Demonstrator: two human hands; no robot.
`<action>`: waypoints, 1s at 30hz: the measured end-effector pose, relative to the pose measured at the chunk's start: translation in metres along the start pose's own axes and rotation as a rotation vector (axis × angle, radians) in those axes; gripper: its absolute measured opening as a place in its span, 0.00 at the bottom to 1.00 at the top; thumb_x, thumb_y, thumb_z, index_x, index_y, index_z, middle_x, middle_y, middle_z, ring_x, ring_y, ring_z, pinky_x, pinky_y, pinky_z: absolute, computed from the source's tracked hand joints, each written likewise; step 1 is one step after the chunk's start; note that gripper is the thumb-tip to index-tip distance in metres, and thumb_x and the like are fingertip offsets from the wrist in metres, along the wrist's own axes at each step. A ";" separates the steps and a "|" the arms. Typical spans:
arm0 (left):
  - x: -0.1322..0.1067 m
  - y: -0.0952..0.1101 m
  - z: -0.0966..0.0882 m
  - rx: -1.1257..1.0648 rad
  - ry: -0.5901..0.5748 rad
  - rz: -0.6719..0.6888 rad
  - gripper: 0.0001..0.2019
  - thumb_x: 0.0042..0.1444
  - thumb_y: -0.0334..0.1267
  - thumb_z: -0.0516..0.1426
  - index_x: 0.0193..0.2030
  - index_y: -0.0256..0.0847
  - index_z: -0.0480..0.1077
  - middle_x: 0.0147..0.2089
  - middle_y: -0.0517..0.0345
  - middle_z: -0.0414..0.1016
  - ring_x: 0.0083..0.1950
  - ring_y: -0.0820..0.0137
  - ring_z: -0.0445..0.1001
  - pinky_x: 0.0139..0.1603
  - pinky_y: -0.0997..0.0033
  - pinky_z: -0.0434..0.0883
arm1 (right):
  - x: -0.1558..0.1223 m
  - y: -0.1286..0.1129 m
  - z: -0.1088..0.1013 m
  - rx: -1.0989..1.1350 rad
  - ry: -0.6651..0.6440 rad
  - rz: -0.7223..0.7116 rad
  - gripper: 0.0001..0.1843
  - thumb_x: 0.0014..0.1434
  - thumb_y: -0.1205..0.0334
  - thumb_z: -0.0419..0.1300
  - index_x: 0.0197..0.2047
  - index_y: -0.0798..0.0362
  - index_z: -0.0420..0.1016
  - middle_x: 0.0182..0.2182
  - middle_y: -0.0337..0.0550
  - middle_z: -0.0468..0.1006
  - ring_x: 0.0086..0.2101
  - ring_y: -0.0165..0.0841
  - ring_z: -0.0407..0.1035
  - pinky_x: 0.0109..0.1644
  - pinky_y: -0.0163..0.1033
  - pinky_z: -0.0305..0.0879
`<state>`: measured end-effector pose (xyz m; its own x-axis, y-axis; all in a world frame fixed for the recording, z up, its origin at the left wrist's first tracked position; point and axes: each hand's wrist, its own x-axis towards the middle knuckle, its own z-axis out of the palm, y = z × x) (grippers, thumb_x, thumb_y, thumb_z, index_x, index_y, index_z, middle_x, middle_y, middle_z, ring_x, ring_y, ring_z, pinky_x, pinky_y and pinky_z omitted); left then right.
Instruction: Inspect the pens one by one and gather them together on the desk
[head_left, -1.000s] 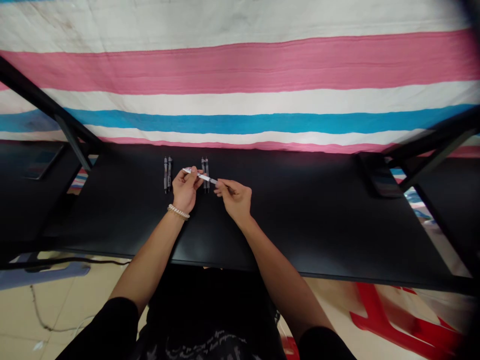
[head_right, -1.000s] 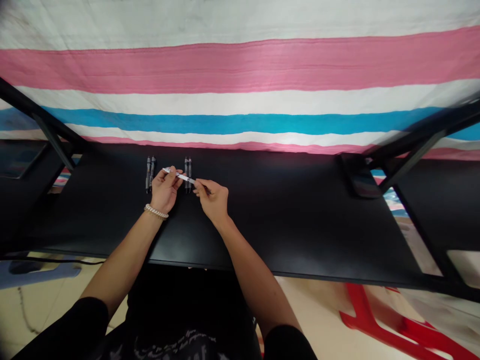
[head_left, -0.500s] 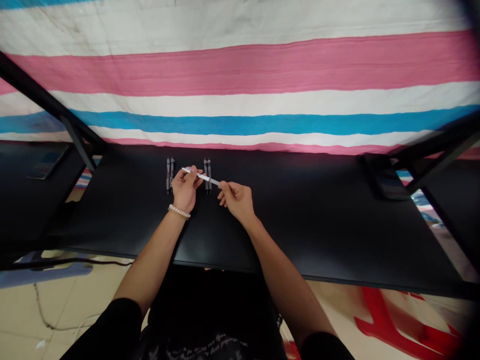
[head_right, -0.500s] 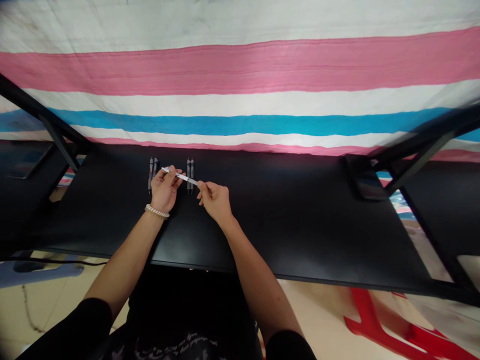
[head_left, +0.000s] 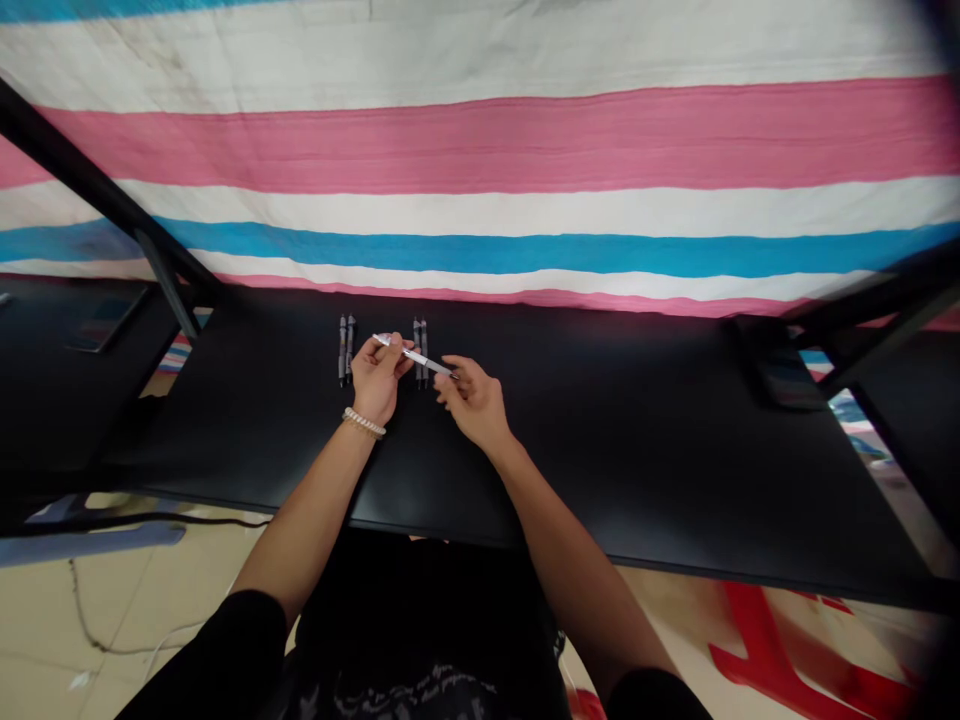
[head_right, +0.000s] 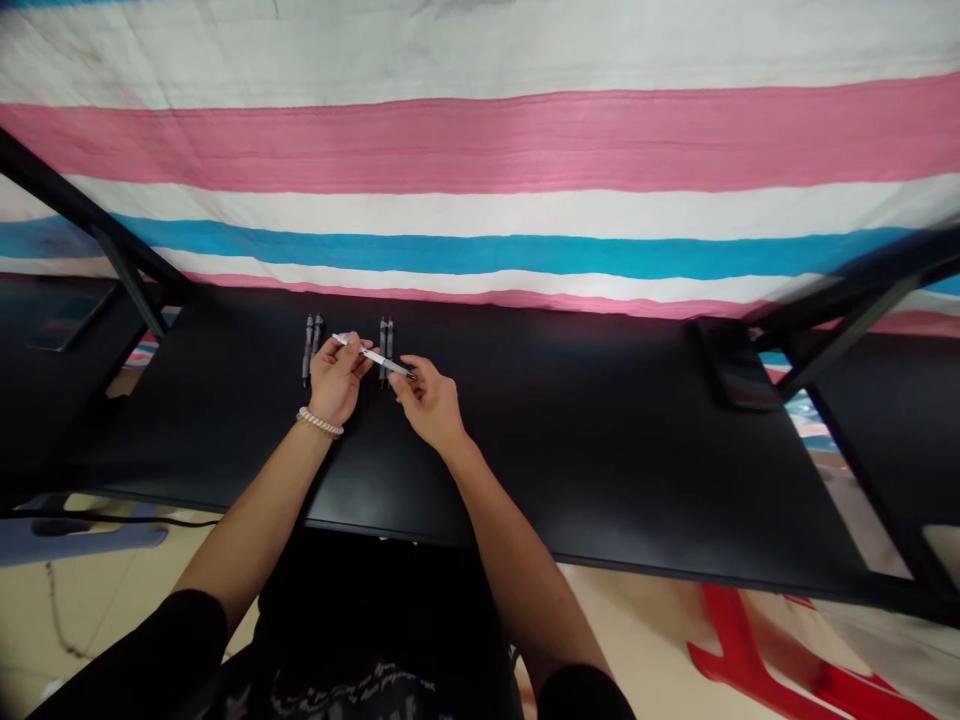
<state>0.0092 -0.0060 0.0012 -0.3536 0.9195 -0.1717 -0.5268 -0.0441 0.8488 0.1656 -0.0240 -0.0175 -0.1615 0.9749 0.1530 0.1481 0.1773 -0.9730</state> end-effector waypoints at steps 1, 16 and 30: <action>0.000 -0.001 0.000 0.006 -0.004 0.007 0.15 0.48 0.43 0.72 0.34 0.40 0.73 0.32 0.59 0.80 0.33 0.74 0.79 0.37 0.74 0.75 | 0.000 -0.001 0.000 -0.013 -0.002 -0.011 0.24 0.64 0.38 0.58 0.39 0.53 0.79 0.24 0.39 0.79 0.19 0.27 0.71 0.24 0.32 0.68; 0.015 0.075 -0.043 -0.353 -0.014 -0.037 0.28 0.66 0.63 0.46 0.30 0.42 0.70 0.16 0.70 0.42 0.14 0.79 0.40 0.13 0.75 0.46 | 0.003 0.004 -0.001 -0.310 0.070 -0.139 0.25 0.72 0.46 0.48 0.31 0.52 0.73 0.24 0.40 0.72 0.24 0.30 0.66 0.31 0.37 0.60; 0.047 0.089 -0.073 -0.120 0.388 0.081 0.30 0.64 0.67 0.35 0.34 0.45 0.61 0.22 0.63 0.61 0.18 0.74 0.60 0.17 0.76 0.53 | 0.002 0.006 0.003 -0.586 -0.023 -0.248 0.20 0.69 0.51 0.54 0.57 0.53 0.74 0.40 0.49 0.77 0.41 0.41 0.69 0.52 0.48 0.67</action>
<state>-0.1108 0.0050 0.0320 -0.6505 0.6967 -0.3023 -0.5638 -0.1763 0.8069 0.1634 -0.0209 -0.0233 -0.2799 0.8932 0.3518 0.6114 0.4484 -0.6520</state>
